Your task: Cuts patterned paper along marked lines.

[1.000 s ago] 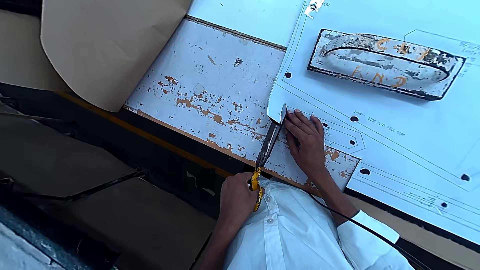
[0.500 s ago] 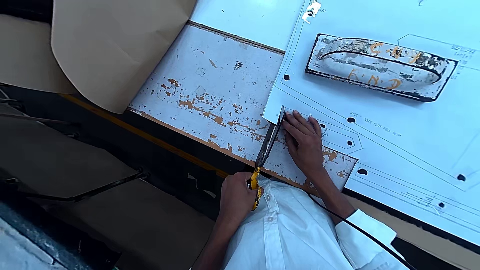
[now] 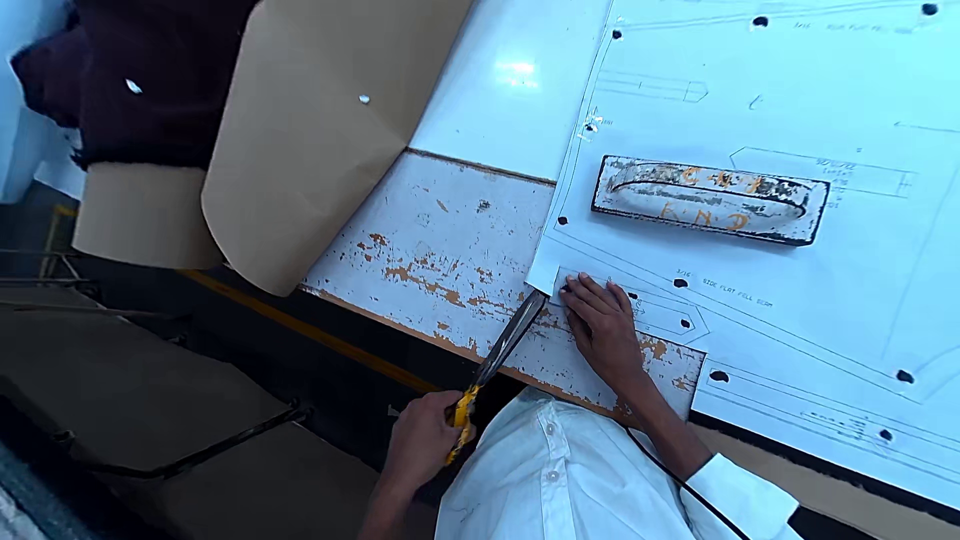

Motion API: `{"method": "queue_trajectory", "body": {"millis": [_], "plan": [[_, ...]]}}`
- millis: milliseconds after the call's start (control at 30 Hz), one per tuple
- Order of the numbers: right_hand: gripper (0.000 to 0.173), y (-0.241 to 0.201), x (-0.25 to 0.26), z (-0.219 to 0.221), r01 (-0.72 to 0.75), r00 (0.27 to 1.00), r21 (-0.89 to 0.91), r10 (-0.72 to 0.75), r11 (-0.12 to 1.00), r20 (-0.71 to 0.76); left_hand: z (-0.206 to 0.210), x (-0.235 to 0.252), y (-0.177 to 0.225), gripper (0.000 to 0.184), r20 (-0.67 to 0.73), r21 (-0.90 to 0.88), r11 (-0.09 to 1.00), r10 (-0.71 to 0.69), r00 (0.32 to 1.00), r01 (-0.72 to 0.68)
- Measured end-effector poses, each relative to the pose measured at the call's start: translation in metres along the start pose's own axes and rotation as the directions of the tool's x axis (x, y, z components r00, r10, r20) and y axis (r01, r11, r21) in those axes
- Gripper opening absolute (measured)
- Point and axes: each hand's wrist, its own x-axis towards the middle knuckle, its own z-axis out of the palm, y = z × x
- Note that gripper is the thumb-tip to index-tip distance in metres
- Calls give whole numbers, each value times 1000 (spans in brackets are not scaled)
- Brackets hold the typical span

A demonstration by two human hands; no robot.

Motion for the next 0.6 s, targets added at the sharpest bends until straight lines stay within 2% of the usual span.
{"method": "queue_trajectory", "body": {"millis": [100,200,267,333,400,467,533,600], "plan": [[31,-1,0,1,-21,1000,21,21,1000,1,-41,17,-22,33,20,52,998,39,999,-40],[33,-10,0,2,-61,998,50,61,997,-1,-87,35,-19,28,72,148,983,104,992,-113],[34,-26,1,5,-147,988,70,150,987,-28,-114,50,-10,26,135,230,957,151,979,-180],[35,-53,4,6,-308,945,97,316,946,-80,-139,64,0,26,206,290,928,180,962,-235],[40,-81,10,10,-534,833,153,549,831,-75,-163,79,6,29,274,329,899,204,940,-290],[47,-105,20,16,-730,656,271,755,627,20,-188,94,8,29,331,357,866,233,914,-350],[48,-121,32,26,-804,495,420,865,421,79,-211,112,14,30,390,386,827,256,884,-410],[43,-134,39,40,-741,381,621,921,254,78,-230,130,23,28,443,422,763,297,846,-490]]}}
